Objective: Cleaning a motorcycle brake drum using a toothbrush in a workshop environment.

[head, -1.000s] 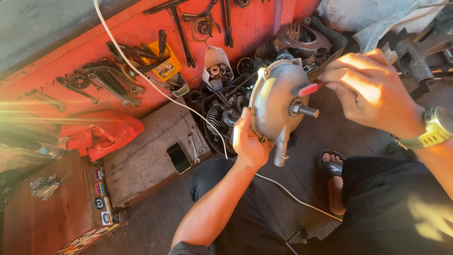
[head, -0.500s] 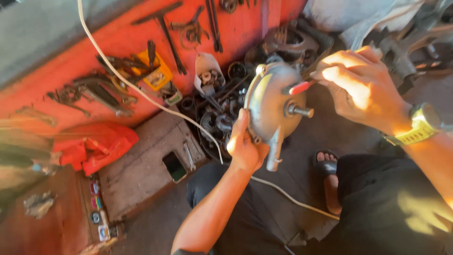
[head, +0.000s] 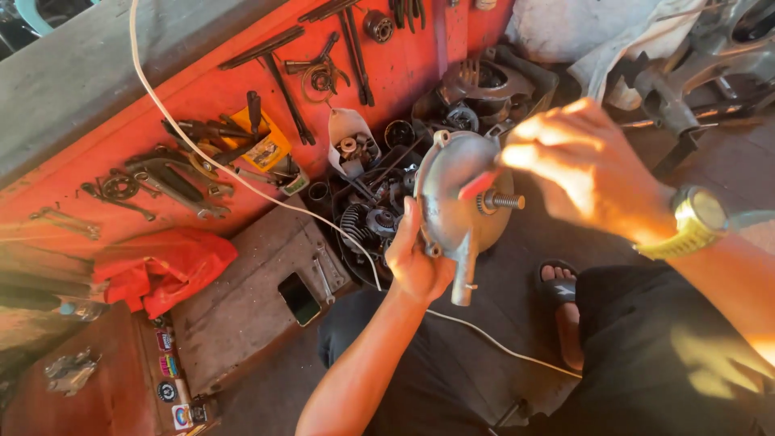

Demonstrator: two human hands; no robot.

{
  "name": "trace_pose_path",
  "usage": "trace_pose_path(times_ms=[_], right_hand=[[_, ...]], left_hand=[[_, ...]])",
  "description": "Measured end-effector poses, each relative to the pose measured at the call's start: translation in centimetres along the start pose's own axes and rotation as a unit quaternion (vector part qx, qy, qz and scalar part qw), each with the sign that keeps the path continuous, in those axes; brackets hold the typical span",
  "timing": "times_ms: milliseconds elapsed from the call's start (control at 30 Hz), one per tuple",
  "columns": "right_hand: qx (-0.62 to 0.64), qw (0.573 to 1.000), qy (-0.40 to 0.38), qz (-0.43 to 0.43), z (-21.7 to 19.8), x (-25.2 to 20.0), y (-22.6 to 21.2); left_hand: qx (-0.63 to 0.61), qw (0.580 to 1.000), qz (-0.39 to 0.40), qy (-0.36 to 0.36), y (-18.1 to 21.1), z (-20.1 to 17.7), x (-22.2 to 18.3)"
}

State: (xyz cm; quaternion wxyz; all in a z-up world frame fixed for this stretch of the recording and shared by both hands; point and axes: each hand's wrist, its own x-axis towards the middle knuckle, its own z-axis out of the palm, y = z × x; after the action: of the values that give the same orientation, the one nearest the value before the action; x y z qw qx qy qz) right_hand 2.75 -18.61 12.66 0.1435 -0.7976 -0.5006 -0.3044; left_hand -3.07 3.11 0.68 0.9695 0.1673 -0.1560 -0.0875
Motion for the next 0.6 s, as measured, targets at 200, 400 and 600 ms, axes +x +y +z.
trace_pose_path(times_ms=[200, 400, 600], right_hand=[[0.011, 1.0, 0.006, -0.013, 1.3, 0.7, 0.1], [-0.004, 1.0, 0.024, -0.015, 2.0, 2.4, 0.3], [0.01, 0.999, 0.022, -0.038, 2.8, 3.4, -0.4]], left_hand=[[0.0, 1.0, -0.004, 0.017, 0.7, -0.2, -0.2], [0.016, 0.998, 0.025, 0.047, 2.0, 0.4, -0.9], [0.014, 0.995, 0.044, 0.091, 2.7, 0.0, -1.4]])
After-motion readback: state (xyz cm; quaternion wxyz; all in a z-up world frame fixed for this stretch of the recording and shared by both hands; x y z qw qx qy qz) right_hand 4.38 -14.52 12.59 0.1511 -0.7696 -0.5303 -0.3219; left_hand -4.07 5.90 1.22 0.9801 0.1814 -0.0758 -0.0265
